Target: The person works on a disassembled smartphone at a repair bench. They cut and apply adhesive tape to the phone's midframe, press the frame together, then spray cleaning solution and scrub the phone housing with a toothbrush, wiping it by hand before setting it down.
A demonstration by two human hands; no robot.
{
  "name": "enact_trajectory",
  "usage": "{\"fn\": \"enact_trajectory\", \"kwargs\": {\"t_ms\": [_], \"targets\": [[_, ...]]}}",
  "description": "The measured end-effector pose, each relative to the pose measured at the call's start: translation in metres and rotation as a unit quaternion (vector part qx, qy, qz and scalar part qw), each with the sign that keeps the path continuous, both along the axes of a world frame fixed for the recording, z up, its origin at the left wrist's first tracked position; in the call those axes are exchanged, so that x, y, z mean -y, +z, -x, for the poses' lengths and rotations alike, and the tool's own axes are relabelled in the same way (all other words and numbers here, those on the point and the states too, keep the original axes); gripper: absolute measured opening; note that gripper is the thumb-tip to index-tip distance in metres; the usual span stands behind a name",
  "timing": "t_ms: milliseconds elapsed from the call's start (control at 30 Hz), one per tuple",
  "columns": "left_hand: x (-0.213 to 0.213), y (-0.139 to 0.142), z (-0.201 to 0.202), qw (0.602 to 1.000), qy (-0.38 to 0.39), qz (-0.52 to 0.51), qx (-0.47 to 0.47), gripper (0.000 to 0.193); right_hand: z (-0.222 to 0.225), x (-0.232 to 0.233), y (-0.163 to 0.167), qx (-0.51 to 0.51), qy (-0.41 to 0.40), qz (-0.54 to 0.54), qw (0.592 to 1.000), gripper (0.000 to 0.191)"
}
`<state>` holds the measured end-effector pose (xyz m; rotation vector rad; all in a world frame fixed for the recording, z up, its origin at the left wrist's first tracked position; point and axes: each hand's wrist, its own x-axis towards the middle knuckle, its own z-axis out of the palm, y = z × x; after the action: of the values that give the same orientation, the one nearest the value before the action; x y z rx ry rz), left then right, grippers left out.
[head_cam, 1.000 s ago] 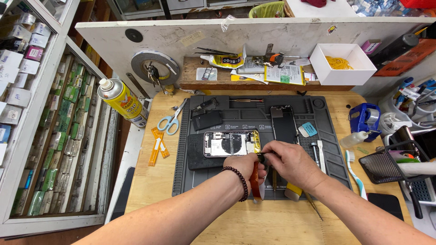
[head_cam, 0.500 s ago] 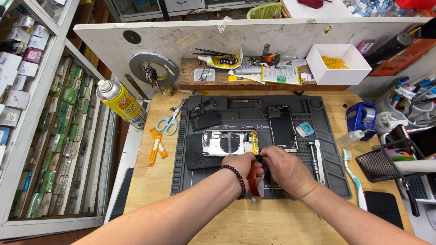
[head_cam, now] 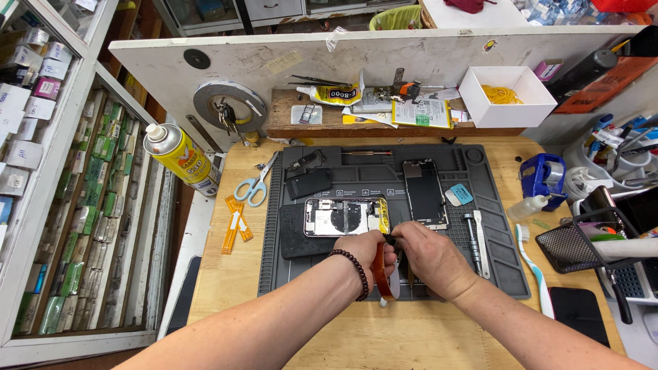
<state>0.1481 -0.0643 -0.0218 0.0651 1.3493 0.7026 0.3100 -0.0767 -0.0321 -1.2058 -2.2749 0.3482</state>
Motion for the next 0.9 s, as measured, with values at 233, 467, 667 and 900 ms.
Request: {"fn": "enact_trajectory", "kwargs": {"t_ms": [233, 467, 667, 900], "targets": [[0.002, 0.009, 0.001, 1.0, -0.003, 0.0, -0.011, 0.014, -0.002, 0.0, 0.003, 0.02, 0.015, -0.004, 1.0, 0.019], [0.001, 0.011, 0.001, 1.0, -0.002, -0.001, -0.013, 0.014, -0.004, 0.0, 0.0, 0.023, 0.027, -0.009, 0.999, 0.02], [0.0, 0.004, 0.002, 1.0, 0.002, -0.003, -0.004, 0.013, -0.005, -0.002, 0.0, 0.024, 0.018, -0.004, 1.0, 0.02], [0.006, -0.013, 0.006, 0.999, -0.029, 0.005, 0.045, 0.015, -0.016, 0.003, 0.005, -0.018, -0.05, 0.014, 0.999, 0.025]]}}
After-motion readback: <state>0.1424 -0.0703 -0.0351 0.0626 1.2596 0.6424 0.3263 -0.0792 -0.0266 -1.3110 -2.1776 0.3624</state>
